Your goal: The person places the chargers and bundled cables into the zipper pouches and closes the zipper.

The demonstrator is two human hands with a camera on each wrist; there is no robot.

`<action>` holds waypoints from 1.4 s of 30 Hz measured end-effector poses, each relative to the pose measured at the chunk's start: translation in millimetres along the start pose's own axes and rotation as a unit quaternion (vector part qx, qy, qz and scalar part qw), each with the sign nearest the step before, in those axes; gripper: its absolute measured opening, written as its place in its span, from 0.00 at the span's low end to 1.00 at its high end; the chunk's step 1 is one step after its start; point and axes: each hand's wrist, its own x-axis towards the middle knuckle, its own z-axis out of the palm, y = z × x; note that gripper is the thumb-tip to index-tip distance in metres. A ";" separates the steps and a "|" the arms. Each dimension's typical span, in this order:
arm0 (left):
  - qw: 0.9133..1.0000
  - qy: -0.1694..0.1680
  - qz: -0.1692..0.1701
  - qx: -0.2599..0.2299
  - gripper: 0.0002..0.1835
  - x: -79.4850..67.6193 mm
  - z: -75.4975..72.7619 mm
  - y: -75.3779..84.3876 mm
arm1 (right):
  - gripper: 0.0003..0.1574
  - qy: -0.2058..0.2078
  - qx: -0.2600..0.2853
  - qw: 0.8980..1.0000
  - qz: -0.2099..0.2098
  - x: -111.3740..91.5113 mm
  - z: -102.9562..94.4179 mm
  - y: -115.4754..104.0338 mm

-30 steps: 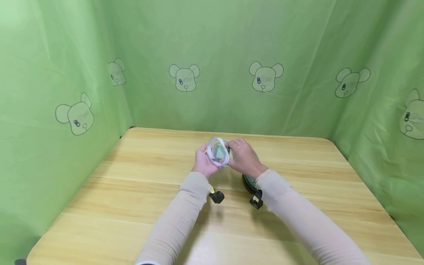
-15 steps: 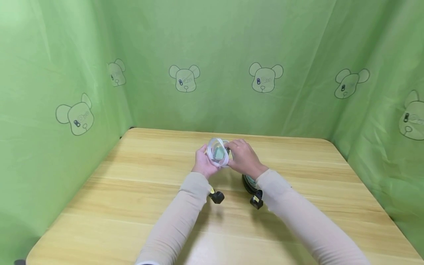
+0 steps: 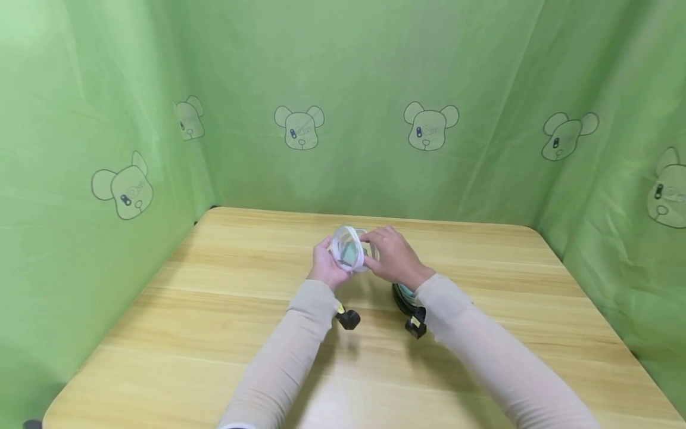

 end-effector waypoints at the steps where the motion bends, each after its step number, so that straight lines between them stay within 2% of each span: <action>1: 1.000 0.000 0.001 0.001 0.34 0.1 0.1 0.4 | 0.25 -0.001 0.001 1.000 0.001 0.3 -0.6 -0.3; 8: 1.000 -0.002 0.001 0.011 0.33 -0.5 -0.5 3.7 | 0.24 -0.017 0.006 0.999 0.030 1.2 -4.2 -0.7; 14: 1.000 0.010 -0.007 -0.016 0.32 -2.6 -3.2 7.9 | 0.24 -0.033 0.010 0.998 0.054 0.6 -5.8 1.3; 20: 0.999 0.017 -0.004 -0.030 0.32 -4.4 -6.7 14.5 | 0.23 -0.030 0.018 0.997 0.069 -0.1 -3.6 4.9; 27: 0.999 0.049 0.013 -0.005 0.32 -9.6 -8.7 20.3 | 0.23 -0.039 0.042 0.993 0.101 -3.2 6.9 13.9; 31: 0.999 0.051 0.016 -0.003 0.32 -10.2 -9.4 22.7 | 0.25 -0.073 0.055 0.987 0.134 -3.1 16.0 19.6; 37: 0.999 0.045 0.012 -0.015 0.33 -11.2 -9.5 24.1 | 0.31 -0.135 0.070 0.968 0.199 -3.0 32.3 26.9; 42: 0.999 0.045 0.016 -0.019 0.32 -13.0 -9.4 24.9 | 0.36 -0.173 0.078 0.956 0.223 -3.1 43.2 29.4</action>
